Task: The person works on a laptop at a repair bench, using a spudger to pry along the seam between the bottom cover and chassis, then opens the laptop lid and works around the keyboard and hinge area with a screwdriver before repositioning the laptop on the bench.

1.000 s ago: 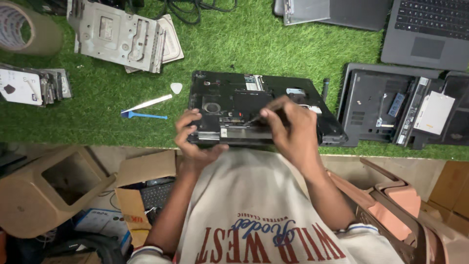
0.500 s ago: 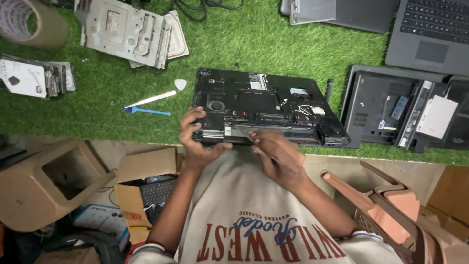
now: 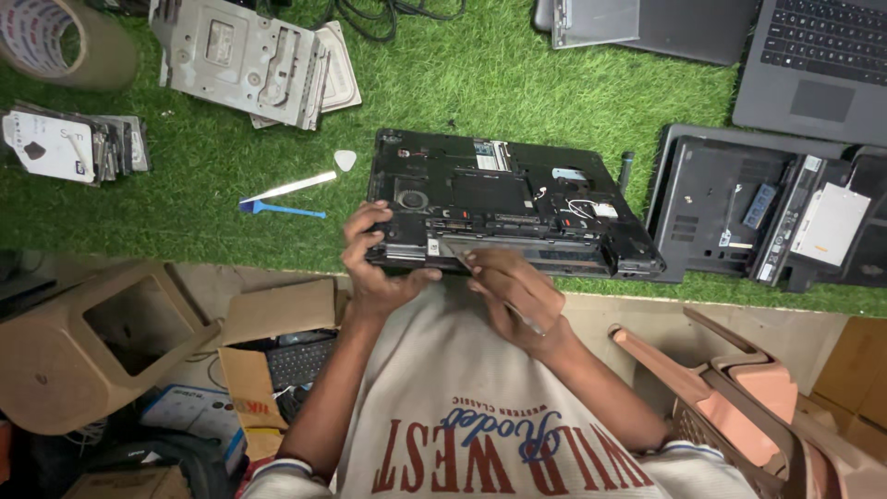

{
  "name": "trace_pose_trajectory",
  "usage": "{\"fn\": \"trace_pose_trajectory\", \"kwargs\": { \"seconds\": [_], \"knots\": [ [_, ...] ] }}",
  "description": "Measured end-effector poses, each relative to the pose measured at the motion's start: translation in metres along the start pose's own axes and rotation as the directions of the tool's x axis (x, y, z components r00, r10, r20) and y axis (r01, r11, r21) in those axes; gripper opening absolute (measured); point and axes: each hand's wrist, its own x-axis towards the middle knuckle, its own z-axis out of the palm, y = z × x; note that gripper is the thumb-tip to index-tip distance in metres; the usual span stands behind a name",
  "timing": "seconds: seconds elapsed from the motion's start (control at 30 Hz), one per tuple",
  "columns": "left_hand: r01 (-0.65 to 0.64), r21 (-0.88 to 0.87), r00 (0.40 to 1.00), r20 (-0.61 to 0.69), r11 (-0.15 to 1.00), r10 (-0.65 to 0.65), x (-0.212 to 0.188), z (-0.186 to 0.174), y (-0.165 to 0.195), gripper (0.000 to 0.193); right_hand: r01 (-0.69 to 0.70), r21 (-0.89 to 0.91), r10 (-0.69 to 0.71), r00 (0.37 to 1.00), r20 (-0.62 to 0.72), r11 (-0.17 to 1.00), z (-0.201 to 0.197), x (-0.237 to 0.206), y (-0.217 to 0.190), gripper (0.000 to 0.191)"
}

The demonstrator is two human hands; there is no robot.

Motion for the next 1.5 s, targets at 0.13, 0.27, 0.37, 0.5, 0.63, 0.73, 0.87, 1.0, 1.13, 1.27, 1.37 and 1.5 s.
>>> {"fn": "trace_pose_trajectory", "kwargs": {
  "seconds": [0.13, 0.27, 0.37, 0.5, 0.63, 0.73, 0.87, 1.0, 1.13, 1.27, 1.37, 1.5],
  "knots": [
    [0.004, 0.004, 1.0, 0.001, 1.0, -0.004, 0.0, 0.0, 0.002, 0.086, 0.011, -0.007, -0.011, 1.0, -0.004, 1.0, 0.002, 0.0, 0.002, 0.02],
    [0.003, 0.006, 1.0, 0.008, 1.0, -0.003, 0.0, -0.001, 0.001, 0.084, 0.086, -0.051, -0.086, 0.996, 0.021, 0.995, 0.007, 0.003, 0.004, 0.021],
    [0.002, -0.021, 1.0, 0.001, 1.0, -0.002, 0.0, 0.0, -0.001, 0.085, 0.059, -0.057, -0.057, 0.998, 0.028, 0.997, 0.007, 0.008, 0.004, 0.021],
    [0.01, -0.005, 1.0, -0.005, 1.0, -0.01, -0.002, 0.002, -0.002, 0.086, -0.006, -0.037, 0.009, 0.998, 0.061, 0.999, 0.003, 0.017, 0.0, 0.021],
    [0.006, -0.017, 1.0, 0.011, 1.0, -0.006, -0.003, -0.001, -0.003, 0.086, -0.052, -0.064, 0.056, 0.996, 0.065, 0.997, 0.003, 0.028, -0.008, 0.017],
    [-0.004, -0.021, 1.0, 0.011, 1.0, 0.004, -0.004, 0.0, -0.004, 0.086, -0.154, -0.086, 0.159, 0.985, 0.062, 0.984, 0.002, 0.037, -0.011, 0.014],
    [-0.008, -0.013, 1.0, -0.019, 1.0, 0.008, -0.002, 0.004, -0.007, 0.085, -0.242, -0.045, 0.245, 0.966, 0.08, 0.969, -0.004, 0.048, 0.004, 0.011],
    [0.01, -0.018, 0.999, -0.035, 1.0, -0.01, 0.004, 0.009, -0.007, 0.087, -0.323, -0.048, 0.326, 0.943, 0.068, 0.945, -0.002, 0.037, 0.007, 0.012],
    [-0.002, 0.003, 0.998, -0.06, 1.0, 0.003, 0.015, 0.015, -0.007, 0.087, 0.127, -0.099, -0.119, 0.989, 0.083, 0.987, 0.005, 0.025, 0.008, 0.028],
    [0.017, 0.019, 0.998, -0.058, 1.0, -0.016, 0.016, 0.016, -0.007, 0.086, 0.098, -0.121, -0.09, 0.993, 0.072, 0.988, 0.012, 0.024, 0.011, 0.03],
    [0.037, 0.033, 0.998, -0.057, 0.999, -0.035, 0.014, 0.017, -0.011, 0.085, 0.037, -0.105, -0.032, 0.999, 0.043, 0.994, 0.016, 0.028, 0.015, 0.025],
    [0.024, 0.041, 0.996, -0.084, 0.999, -0.02, 0.016, 0.021, -0.014, 0.083, -0.085, -0.054, 0.086, 0.996, 0.018, 0.995, 0.019, 0.039, 0.018, 0.019]
  ]
}}
